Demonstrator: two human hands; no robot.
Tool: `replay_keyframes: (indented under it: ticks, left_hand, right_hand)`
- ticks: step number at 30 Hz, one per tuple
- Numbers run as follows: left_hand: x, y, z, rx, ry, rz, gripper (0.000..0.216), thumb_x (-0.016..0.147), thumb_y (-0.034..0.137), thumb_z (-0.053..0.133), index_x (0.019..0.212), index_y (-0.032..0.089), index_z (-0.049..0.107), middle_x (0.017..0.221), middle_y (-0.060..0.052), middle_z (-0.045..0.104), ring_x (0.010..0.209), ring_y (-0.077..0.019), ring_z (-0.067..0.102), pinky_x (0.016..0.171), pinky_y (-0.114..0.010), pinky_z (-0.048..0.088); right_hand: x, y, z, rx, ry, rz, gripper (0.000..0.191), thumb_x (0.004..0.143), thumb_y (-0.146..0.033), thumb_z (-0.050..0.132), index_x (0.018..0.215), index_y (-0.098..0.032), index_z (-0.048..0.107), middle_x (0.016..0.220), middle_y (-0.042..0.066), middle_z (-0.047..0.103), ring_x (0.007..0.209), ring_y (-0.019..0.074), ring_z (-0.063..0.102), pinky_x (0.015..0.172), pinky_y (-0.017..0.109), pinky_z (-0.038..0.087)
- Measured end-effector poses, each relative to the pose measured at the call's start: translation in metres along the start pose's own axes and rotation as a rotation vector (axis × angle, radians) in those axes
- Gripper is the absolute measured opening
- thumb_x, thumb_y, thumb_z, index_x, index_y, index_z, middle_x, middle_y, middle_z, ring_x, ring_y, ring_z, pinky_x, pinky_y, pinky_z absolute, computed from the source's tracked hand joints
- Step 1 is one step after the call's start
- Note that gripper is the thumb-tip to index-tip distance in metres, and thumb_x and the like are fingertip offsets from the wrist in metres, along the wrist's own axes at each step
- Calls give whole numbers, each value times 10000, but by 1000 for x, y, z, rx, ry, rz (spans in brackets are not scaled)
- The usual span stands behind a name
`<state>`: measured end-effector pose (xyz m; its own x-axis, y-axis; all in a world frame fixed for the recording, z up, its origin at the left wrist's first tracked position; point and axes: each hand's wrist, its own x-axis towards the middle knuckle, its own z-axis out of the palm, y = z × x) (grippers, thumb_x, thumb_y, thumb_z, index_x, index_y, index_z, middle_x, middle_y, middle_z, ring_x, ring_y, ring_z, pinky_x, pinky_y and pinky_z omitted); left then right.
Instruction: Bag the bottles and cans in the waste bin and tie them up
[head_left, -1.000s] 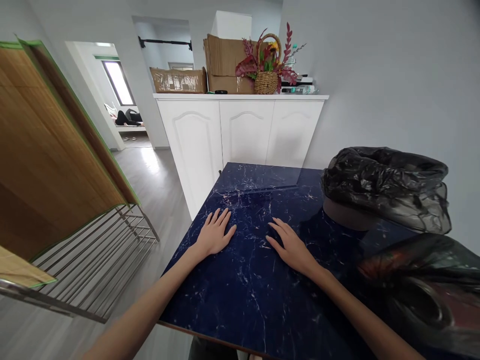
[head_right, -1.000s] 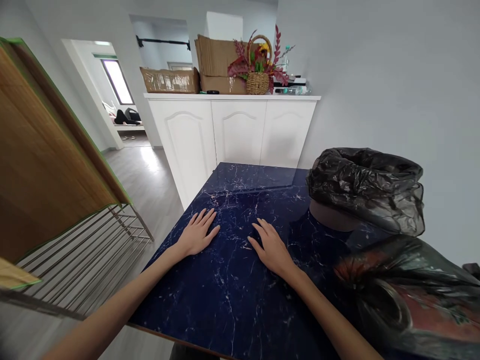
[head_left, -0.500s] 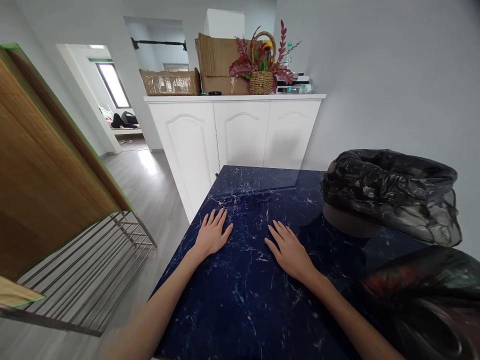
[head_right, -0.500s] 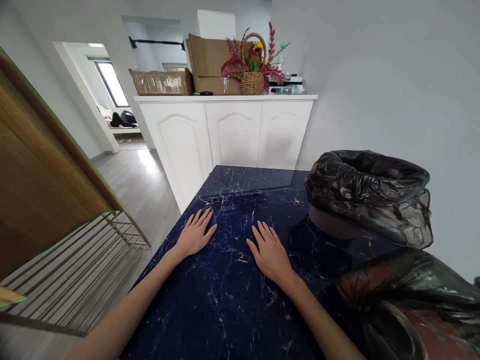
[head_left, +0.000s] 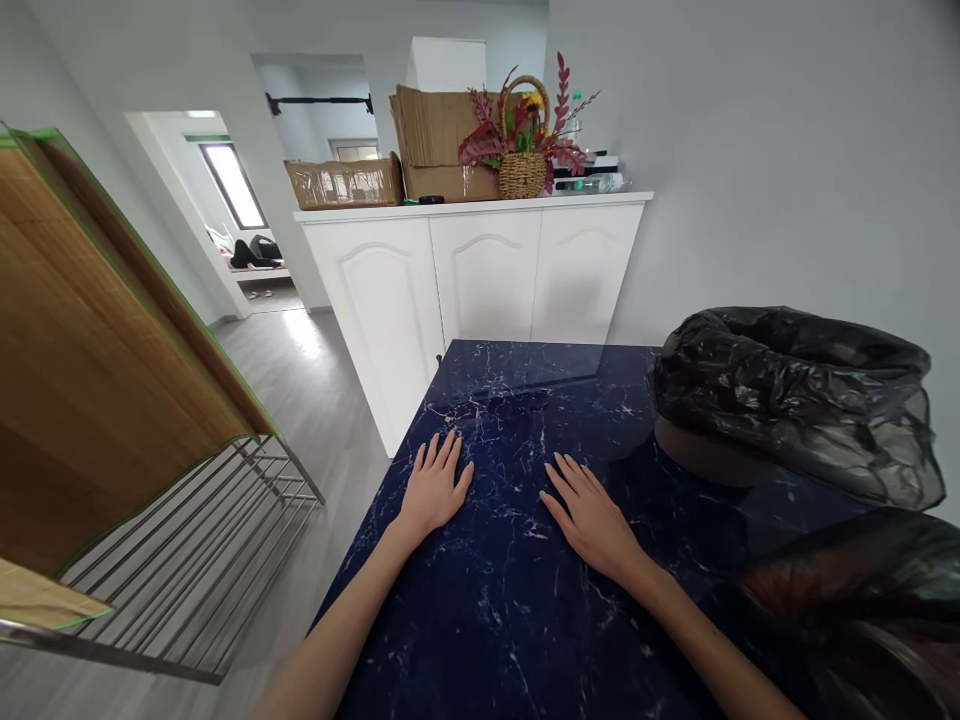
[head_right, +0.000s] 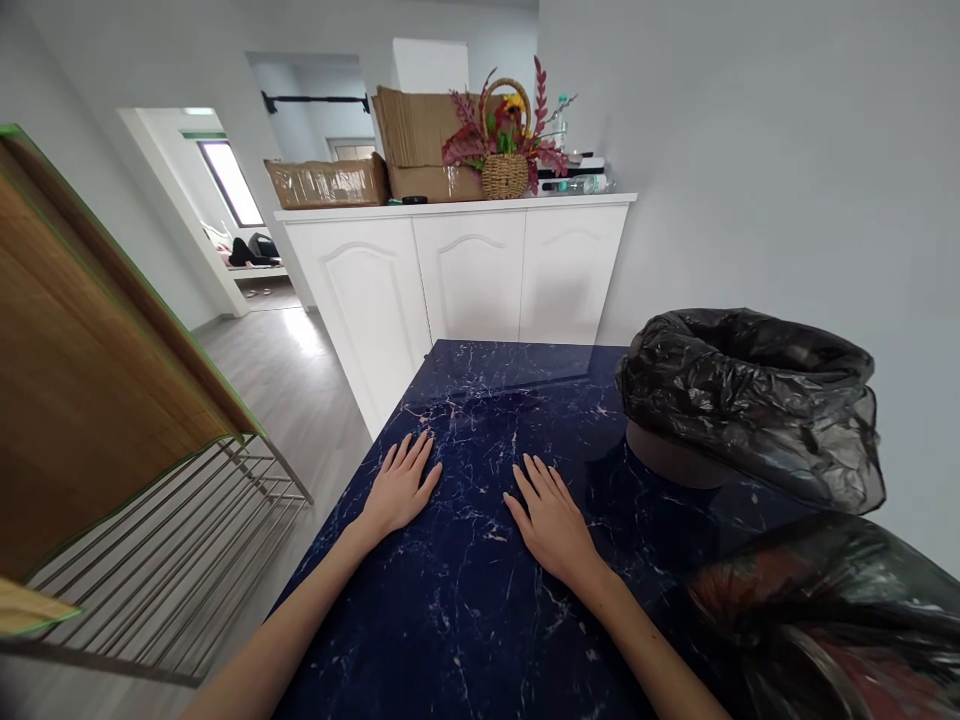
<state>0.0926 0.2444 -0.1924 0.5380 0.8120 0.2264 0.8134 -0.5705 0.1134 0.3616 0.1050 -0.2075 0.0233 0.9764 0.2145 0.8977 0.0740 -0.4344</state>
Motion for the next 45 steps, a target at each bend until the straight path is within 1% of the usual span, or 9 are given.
replay_keyframes:
  ticks: [6, 11, 25, 30, 34, 41, 45]
  left_hand:
    - [0, -2, 1, 0, 3, -4, 683, 1110, 589, 272, 1689, 235, 356, 1752, -47, 335, 1654, -327, 217, 1350, -559, 196]
    - [-1, -4, 0, -6, 2, 5, 688, 1111, 597, 272, 1686, 231, 363, 1754, -49, 328, 1654, -329, 217, 1350, -559, 201]
    - [0, -5, -2, -4, 14, 7, 677, 1108, 591, 306, 1671, 225, 395, 1745, -57, 347, 1649, -328, 235, 1348, -559, 208]
    - [-1, -4, -3, 7, 9, -1, 673, 1107, 591, 308, 1673, 235, 390, 1748, -45, 341, 1649, -323, 238, 1347, -554, 217]
    - [-1, -4, -3, 13, 18, -10, 659, 1109, 577, 317, 1677, 249, 383, 1744, -43, 354, 1646, -322, 247, 1347, -553, 218]
    - [-6, -2, -3, -5, 34, -31, 635, 1116, 554, 321, 1668, 251, 406, 1734, -40, 370, 1639, -319, 270, 1339, -561, 243]
    - [-9, -2, -3, -23, 46, -39, 621, 1117, 535, 330, 1654, 241, 435, 1730, -47, 378, 1638, -320, 271, 1342, -561, 237]
  right_hand:
    - [1, -3, 0, -18, -30, 26, 752, 1119, -636, 229, 1670, -151, 395, 1760, 85, 280, 1649, 270, 209, 1361, 521, 193]
    - [1, -4, 0, 6, -10, 32, 707, 1119, -626, 273, 1669, -202, 409, 1755, 66, 298, 1643, 279, 229, 1352, 537, 227]
    - [2, -7, -4, -5, -8, 26, 718, 1122, -619, 256, 1664, -178, 421, 1750, 80, 305, 1640, 282, 237, 1353, 530, 220]
    - [2, -7, -3, -21, -11, 21, 733, 1124, -622, 229, 1665, -161, 410, 1749, 86, 299, 1639, 273, 245, 1352, 524, 220]
    - [2, -6, -2, -14, 1, 8, 712, 1128, -608, 236, 1663, -172, 414, 1752, 74, 290, 1641, 269, 238, 1352, 523, 219]
    - [1, -10, -7, -17, -56, 35, 721, 1131, -602, 215, 1675, -154, 368, 1766, 59, 249, 1651, 264, 202, 1362, 494, 178]
    - [1, -11, -10, -20, -63, 32, 723, 1133, -596, 196, 1677, -149, 362, 1768, 63, 242, 1653, 258, 194, 1363, 486, 167]
